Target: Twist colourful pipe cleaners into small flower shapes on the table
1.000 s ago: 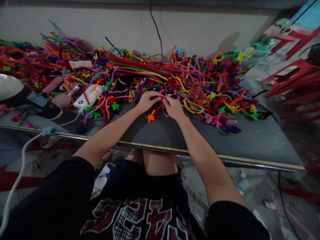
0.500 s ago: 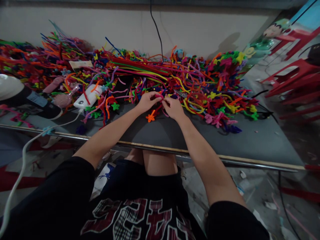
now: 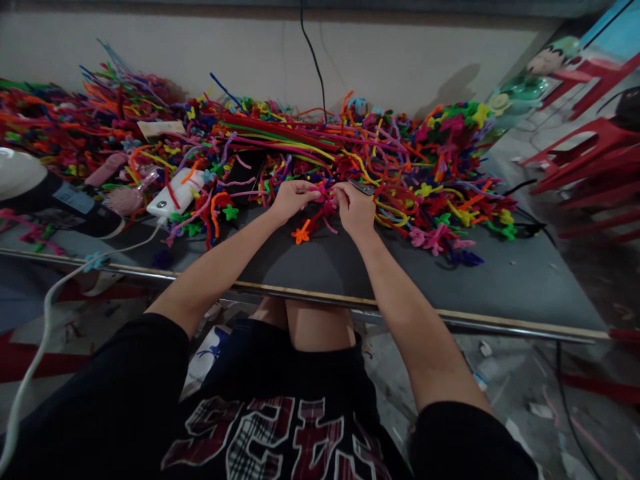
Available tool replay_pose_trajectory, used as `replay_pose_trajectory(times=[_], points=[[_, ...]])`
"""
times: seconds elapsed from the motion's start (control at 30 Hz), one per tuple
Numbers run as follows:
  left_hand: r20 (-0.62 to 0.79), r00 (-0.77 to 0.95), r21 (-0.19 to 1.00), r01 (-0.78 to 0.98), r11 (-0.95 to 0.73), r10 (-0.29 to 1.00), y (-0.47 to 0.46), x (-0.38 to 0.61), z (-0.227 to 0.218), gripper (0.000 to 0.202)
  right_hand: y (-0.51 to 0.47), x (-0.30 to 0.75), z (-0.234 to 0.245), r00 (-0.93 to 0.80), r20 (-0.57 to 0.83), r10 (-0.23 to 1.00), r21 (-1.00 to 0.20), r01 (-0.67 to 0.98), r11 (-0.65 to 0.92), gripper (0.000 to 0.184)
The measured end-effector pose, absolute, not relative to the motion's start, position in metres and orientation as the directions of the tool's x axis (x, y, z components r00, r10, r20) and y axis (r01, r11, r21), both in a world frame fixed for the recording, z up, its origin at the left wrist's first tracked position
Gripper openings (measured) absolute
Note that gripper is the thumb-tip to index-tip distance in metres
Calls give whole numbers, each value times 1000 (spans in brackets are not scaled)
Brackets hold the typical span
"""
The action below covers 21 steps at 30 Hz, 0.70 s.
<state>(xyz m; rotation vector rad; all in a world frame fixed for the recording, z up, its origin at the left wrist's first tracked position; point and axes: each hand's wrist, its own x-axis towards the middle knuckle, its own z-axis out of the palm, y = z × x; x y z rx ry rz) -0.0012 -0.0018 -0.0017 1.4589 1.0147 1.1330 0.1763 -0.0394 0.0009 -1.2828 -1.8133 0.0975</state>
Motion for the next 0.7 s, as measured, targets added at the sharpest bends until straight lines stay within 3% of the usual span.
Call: replay_pose_trajectory(times=[0.13,0.27,0.47,0.7], points=[[134,365,982,73,-172,921,-5,-4,2,15,-42,175,2,-82,658,748,-511,681,524,38],[161,522,983,-8,-185,837,-6,-6,0,19,-42,175,2,-139,660,738,-518,628,581,37],[171,544,980,-12,-196,821,-5,-9,-2,31,-38,177,-1,-142,680,720,-534,578,618,35],[184,554,970,29,-241,812,-4,-12,-4,30,-35,178,-1,-176,587,790,-595,568,569,38]])
